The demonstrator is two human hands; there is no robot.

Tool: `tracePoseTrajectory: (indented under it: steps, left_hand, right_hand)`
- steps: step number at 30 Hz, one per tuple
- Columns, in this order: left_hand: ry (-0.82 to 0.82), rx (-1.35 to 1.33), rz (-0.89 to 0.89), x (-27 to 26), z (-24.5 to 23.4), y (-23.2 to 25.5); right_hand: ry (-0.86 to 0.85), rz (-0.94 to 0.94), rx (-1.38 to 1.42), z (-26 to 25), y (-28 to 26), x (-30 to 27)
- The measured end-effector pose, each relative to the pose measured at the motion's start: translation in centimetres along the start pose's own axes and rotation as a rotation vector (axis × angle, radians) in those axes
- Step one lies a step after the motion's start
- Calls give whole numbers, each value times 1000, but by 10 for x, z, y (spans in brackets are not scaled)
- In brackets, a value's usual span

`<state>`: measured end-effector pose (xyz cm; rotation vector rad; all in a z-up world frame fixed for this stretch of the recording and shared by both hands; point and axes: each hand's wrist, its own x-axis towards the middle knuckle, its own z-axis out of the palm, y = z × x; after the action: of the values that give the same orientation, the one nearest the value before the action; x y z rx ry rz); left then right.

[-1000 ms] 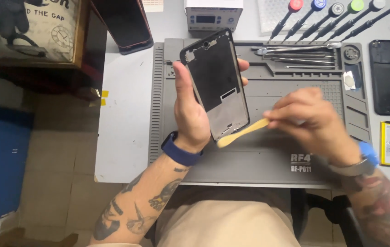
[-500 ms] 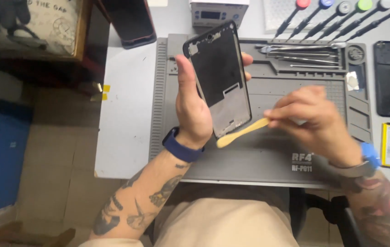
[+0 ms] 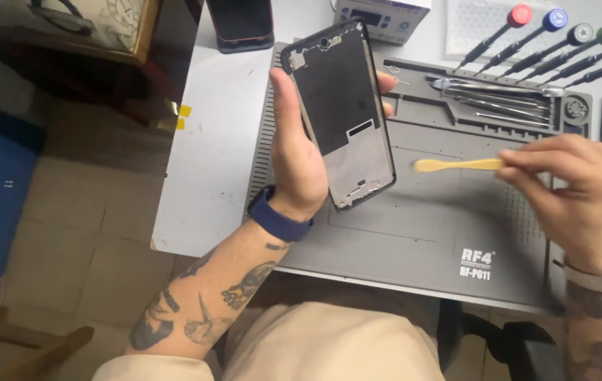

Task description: Cleaning the internal frame of a smartphone using a brush and a precision probe to remove debris and adhesive residue.

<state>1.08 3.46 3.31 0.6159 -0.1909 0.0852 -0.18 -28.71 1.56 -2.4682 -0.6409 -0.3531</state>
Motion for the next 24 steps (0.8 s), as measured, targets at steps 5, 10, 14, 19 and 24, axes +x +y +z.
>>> tracePoseTrajectory:
  steps: [5, 10, 14, 19, 24]
  left_hand:
    - [-140, -11, -46, -6, -9, 5]
    - [-244, -78, -115, -10, -11, 5]
    - [-310, -87, -172, -10, -12, 4]
    - [-315, -98, -141, -8, -7, 7]
    - [-231, -212, -131, -3, -6, 5]
  right_hand:
    - [-40, 55, -97, -21, 4, -17]
    - [-125, 11, -87, -21, -19, -22]
    - [-88, -59, -12, -12, -48, -13]
    - [-100, -109, -21, -7, -47, -11]
    - [-105, -85, -35, -12, -51, -13]
